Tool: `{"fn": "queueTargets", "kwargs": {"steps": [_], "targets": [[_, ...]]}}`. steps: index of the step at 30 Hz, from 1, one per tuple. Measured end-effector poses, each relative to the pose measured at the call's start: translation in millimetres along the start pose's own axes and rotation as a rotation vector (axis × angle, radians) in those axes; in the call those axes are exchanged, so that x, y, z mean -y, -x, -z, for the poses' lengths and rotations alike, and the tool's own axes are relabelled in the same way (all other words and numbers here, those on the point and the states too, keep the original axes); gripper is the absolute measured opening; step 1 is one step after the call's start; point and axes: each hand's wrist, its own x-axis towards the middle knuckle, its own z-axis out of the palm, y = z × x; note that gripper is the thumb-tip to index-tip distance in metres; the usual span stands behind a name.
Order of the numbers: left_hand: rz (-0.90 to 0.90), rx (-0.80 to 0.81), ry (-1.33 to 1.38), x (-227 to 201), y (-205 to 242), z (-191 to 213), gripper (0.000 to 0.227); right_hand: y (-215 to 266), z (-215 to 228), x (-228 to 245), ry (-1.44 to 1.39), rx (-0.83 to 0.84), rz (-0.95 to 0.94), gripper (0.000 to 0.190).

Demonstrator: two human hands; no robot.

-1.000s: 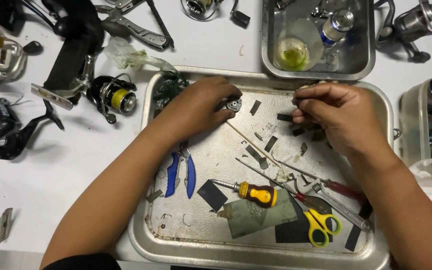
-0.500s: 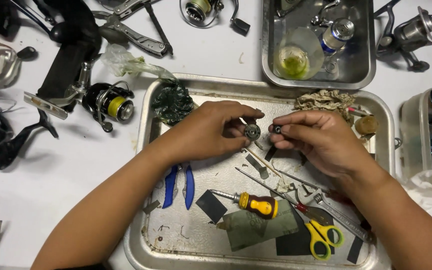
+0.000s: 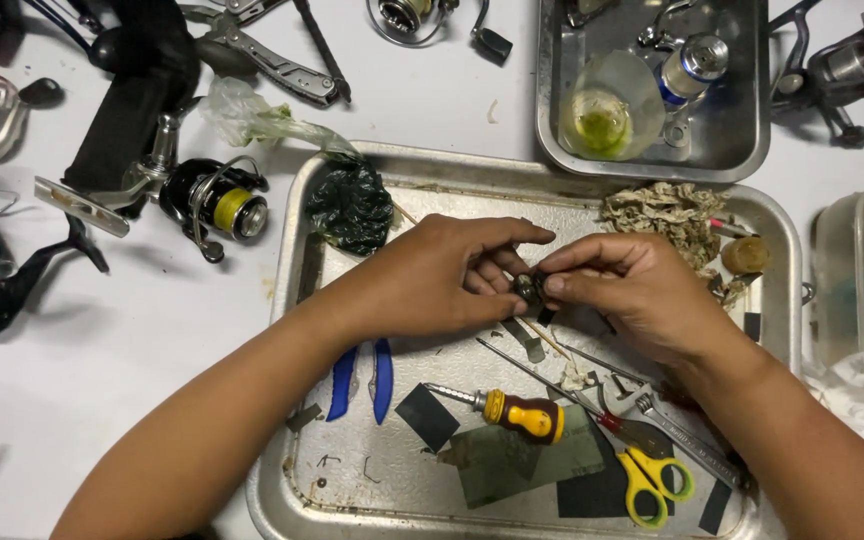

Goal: Disassembling, cleaning, and repairing internal components of a fishing reel using various tools on a workbench.

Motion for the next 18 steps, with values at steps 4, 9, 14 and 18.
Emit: {"fn": "queueTargets", "kwargs": {"steps": [4, 9, 14, 18], "targets": [[0.041, 0.007, -0.002, -3.9, 0.6, 0.5, 0.064, 3.4, -3.9, 1.3, 0.261, -0.002, 0.153, 0.028], [0.021, -0.044, 0.061, -2.8, 1.1, 0.3, 0.063, 12.9, -12.9, 2.2, 0.619, 0.042, 0.707, 0.018], [-0.017, -0.064, 0.087, -0.6, 1.5, 2.6, 0.058, 22.5, -20.8, 6.4, 0.759, -0.089, 0.8, 0.015], [-0.01, -0.069, 0.129, -1.2, 1.8, 2.7, 0.057, 25.0, -24.4, 8.7, 0.809, -0.048, 1.001, 0.009]]}}
